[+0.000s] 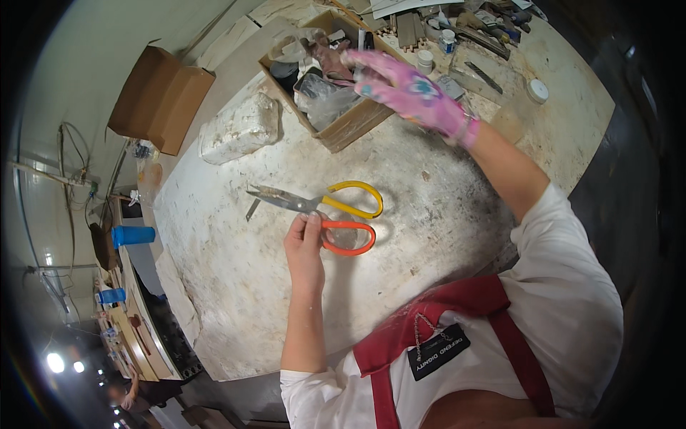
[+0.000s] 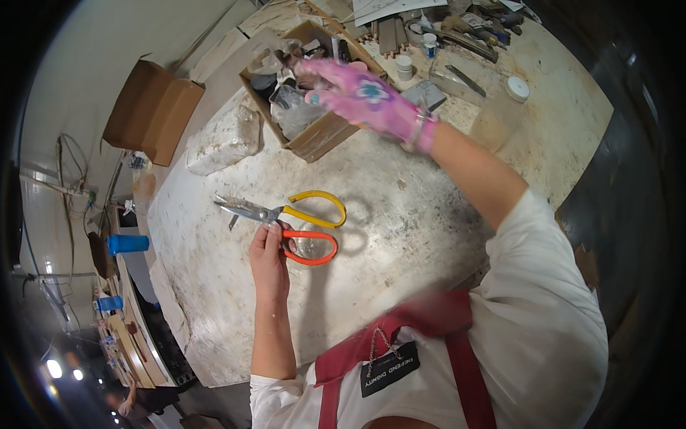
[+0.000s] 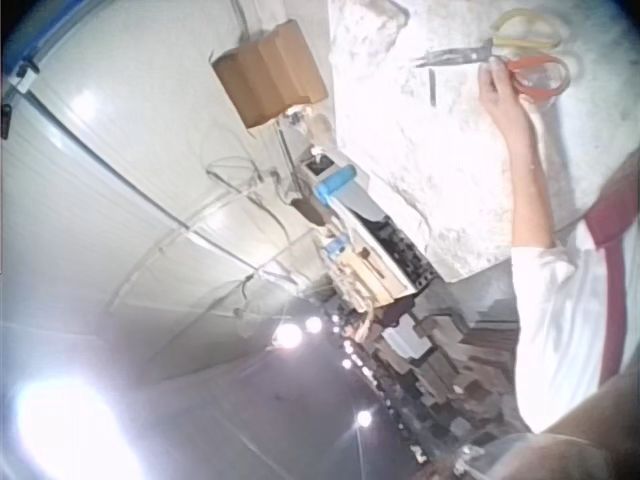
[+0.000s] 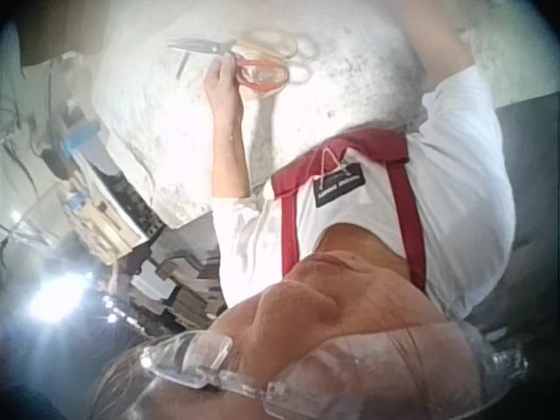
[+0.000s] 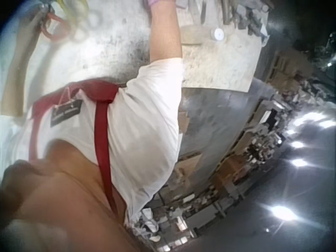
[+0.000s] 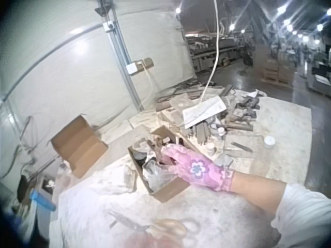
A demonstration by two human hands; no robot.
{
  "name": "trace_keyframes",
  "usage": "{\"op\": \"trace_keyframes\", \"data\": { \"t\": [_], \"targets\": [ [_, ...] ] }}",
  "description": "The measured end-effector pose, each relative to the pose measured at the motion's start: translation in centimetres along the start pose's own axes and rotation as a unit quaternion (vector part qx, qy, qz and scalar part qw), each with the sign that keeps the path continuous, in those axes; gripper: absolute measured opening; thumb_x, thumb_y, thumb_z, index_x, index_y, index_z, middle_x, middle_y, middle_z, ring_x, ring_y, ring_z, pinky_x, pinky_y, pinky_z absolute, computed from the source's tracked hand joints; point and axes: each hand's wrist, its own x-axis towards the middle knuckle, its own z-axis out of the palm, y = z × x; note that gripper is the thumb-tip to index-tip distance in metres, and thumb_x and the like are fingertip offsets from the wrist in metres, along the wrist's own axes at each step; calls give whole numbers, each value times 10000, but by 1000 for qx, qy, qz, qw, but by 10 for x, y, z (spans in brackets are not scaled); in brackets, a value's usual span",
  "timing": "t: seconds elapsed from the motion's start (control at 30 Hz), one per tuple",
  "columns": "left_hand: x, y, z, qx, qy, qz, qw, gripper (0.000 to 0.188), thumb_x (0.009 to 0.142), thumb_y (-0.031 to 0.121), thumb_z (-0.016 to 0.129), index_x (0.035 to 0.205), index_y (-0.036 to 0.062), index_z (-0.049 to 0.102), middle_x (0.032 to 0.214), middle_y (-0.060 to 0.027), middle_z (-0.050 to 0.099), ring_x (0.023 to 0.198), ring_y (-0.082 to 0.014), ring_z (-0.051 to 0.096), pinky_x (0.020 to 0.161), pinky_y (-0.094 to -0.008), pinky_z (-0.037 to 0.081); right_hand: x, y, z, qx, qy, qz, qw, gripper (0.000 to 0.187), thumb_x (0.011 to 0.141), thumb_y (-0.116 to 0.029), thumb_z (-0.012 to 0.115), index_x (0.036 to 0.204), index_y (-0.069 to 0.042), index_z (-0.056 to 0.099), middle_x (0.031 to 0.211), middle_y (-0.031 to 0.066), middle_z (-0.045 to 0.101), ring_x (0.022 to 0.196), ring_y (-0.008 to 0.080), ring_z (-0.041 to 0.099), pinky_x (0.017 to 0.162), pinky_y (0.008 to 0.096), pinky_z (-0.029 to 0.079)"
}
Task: The person retrieves a plastic bottle from a storage area and places it on a workbench. They use a utility knife to cut the bottle in half, then use scissors to trim the edges of the cut plastic piece.
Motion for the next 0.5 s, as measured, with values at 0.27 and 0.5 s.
{"op": "trace_keyframes", "data": {
  "t": [0.27,0.5],
  "targets": [
    [-32,-98,60,61,-176,-119,975,212,932,197,537,935,-2,612,730,-19,575,645,-90,533,598,-228,423,-80,-44,8,822,4,248,512,588,931,-432,453,1367,-48,368,1374,178,422,1221,360,450,1050,441,349],
    [-44,-71,76,446,-136,193,863,249,936,220,519,1050,15,603,750,-54,599,604,-93,524,556,-263,427,-120,-52,-10,830,77,258,488,466,950,-317,455,1335,-59,411,1354,165,447,1244,324,439,1038,454,363]
  ]
}}
